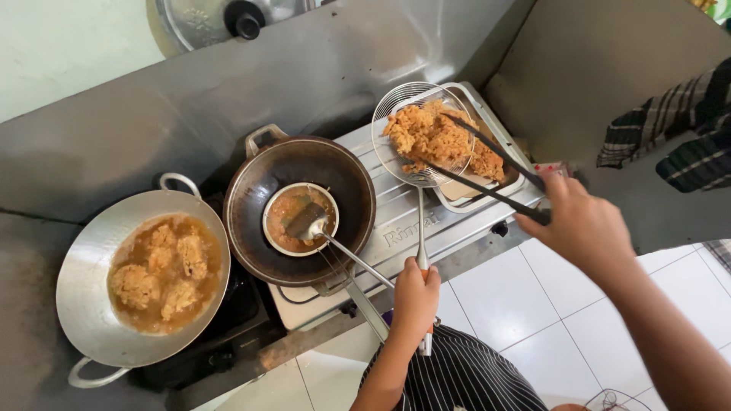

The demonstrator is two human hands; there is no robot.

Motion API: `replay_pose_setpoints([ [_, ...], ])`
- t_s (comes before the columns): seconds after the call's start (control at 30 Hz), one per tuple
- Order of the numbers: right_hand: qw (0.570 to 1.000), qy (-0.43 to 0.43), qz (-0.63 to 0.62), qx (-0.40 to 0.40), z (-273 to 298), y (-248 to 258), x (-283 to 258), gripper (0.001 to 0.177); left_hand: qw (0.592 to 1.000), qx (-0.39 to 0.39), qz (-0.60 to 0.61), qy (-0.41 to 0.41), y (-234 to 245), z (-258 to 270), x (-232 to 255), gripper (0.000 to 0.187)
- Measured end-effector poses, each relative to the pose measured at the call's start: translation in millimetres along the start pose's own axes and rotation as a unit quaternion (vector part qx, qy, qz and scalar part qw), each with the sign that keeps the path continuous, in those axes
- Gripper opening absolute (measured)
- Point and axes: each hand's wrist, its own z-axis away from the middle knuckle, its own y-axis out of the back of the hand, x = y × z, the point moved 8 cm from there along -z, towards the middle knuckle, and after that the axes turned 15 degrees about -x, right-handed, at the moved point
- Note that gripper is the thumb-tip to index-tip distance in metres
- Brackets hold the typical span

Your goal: The person uses tongs to transfer fried chicken from a strainer into a metal tray, then uses a slotted spoon and strainer to remove small bits of batter from the hot oil before using the tongs to move more chicken pieces between a pan and a strainer.

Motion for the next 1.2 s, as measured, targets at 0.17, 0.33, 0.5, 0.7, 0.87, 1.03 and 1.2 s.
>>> replay_pose_setpoints([
  [0.17, 1.000, -0.019, 0.008, -0.016, 2.8, -3.6, 30.8, 0.084, 1.000, 0.011, -0.002, -0.005, 0.1, -2.3, 2.4, 0.026],
  [0.33, 0.999, -0.008, -0.022, -0.035, -11.7, -12.4, 37.1, 0.085, 1.000, 0.022, 0.003, 0.004, -6.4, 2.0, 9.0, 0.026],
  [0.5, 1.000, 0.020, -0.011, -0.007, -21.4, -1.8, 38.4, 0.084, 0.998, 0.049, 0.000, -0.029, -13.9, 0.9, 23.1, 0.026],
  [0.7, 1.000, 0.019, 0.010, -0.018, -23.7, -0.6, 43.8, 0.082, 0.997, 0.018, 0.072, 0.025, -28.5, 1.8, 31.0, 0.027],
  [0.87, 0.996, 0.030, 0.083, -0.010, -19.9, 13.3, 44.7, 0.087, 0.998, 0.031, 0.048, 0.021, -32.5, -3.8, 25.9, 0.027],
  [1.03, 0.961, 0.050, 0.272, -0.029, -25.0, 47.8, 43.7, 0.085, 0.998, 0.057, -0.022, -0.006, -28.6, -11.3, 20.8, 0.027],
  [1.2, 0.883, 0.194, 0.393, 0.165, -17.5, 76.0, 20.7, 0.075, 0.998, 0.053, -0.015, -0.001, -30.1, -11.6, 23.4, 0.027],
])
